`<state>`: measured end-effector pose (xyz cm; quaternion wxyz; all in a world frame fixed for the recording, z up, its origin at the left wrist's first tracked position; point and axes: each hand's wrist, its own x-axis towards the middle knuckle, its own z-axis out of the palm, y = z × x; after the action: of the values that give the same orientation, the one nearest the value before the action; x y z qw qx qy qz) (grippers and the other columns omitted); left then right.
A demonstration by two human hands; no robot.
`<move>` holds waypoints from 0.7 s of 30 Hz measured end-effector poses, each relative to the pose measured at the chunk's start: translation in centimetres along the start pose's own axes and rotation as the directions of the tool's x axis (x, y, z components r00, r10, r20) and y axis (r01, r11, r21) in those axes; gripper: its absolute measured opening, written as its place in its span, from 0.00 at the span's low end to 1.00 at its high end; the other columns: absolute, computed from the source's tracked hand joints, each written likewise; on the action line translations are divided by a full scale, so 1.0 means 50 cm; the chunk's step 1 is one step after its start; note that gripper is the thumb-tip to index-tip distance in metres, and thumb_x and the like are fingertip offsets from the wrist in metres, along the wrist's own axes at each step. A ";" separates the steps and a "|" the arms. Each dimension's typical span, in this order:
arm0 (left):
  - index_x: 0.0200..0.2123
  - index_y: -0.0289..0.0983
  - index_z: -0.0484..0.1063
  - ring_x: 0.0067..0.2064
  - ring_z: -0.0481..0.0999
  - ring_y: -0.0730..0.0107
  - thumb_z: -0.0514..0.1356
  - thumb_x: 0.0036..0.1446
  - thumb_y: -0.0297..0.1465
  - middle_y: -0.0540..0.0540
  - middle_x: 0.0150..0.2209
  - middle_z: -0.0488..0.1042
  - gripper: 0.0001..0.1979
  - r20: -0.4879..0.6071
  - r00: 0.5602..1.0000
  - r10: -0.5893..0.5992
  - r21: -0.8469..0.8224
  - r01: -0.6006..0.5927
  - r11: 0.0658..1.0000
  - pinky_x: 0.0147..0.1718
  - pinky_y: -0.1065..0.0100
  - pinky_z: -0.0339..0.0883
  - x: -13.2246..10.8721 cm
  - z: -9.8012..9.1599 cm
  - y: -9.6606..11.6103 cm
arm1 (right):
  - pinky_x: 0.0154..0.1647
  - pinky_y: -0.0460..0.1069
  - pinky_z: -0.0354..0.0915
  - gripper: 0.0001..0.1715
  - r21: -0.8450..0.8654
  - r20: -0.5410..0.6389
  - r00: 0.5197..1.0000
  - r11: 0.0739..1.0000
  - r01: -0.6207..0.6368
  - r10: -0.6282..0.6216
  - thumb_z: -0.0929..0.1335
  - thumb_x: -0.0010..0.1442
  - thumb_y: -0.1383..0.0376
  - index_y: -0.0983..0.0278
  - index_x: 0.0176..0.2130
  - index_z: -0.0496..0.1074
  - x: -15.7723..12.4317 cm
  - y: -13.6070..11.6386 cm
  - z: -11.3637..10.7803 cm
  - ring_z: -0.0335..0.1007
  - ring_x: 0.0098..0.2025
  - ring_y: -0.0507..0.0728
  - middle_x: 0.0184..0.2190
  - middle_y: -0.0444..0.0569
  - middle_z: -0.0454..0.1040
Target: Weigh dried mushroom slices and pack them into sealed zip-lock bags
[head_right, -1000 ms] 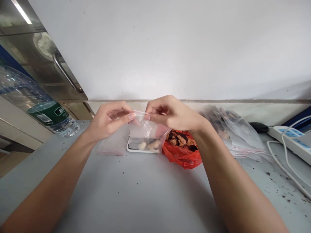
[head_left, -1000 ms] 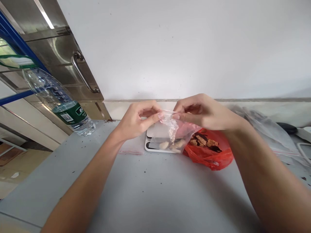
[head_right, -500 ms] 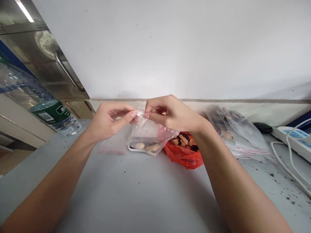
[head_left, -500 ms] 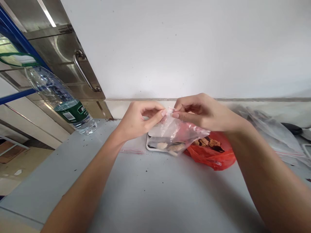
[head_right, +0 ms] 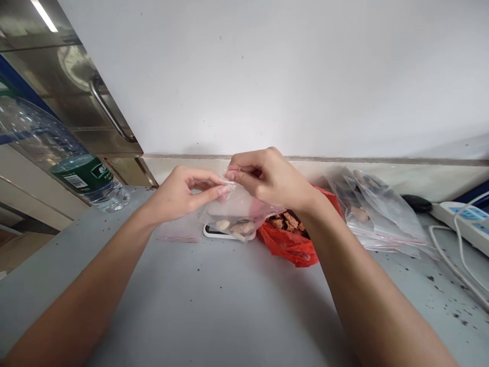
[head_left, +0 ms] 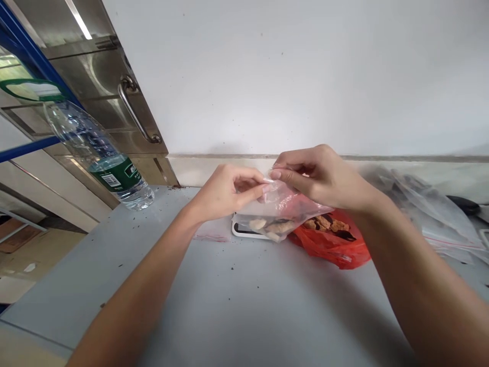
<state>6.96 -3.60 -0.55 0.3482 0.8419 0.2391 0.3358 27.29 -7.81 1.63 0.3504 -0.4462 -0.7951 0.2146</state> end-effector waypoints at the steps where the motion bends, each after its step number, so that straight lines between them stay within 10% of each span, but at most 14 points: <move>1: 0.31 0.36 0.81 0.35 0.83 0.65 0.64 0.62 0.32 0.46 0.32 0.84 0.09 -0.003 1.000 -0.004 0.003 0.004 1.000 0.37 0.68 0.76 0.000 -0.001 0.000 | 0.25 0.52 0.46 0.29 0.016 -0.005 1.000 1.000 -0.018 0.018 0.70 0.65 0.45 0.58 0.23 0.64 -0.001 0.000 -0.002 0.45 0.23 0.52 0.19 0.41 0.53; 15: 0.34 0.36 0.78 0.36 0.84 0.64 0.69 0.61 0.42 0.45 0.32 0.83 0.14 -0.171 0.985 -0.005 -0.022 0.002 1.000 0.38 0.67 0.77 0.002 -0.040 -0.021 | 0.24 0.52 0.46 0.31 0.054 -0.023 1.000 0.998 -0.017 0.018 0.71 0.61 0.39 0.58 0.24 0.63 -0.011 0.034 -0.036 0.47 0.24 0.52 0.20 0.40 0.54; 21: 0.45 0.39 0.79 0.44 0.85 0.59 0.74 0.53 0.41 0.46 0.37 0.85 0.20 0.049 0.998 -0.047 0.007 0.047 0.999 0.47 0.64 0.76 0.009 -0.048 -0.034 | 0.23 0.51 0.50 0.29 0.180 -0.159 0.982 0.981 -0.069 0.098 0.75 0.58 0.43 0.58 0.23 0.63 -0.031 0.021 -0.070 0.50 0.22 0.51 0.17 0.40 0.56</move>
<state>5.23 -1.23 -0.37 0.3594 0.8451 0.2511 0.3060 31.04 -8.52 2.70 0.4441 -0.4636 -0.7215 0.2593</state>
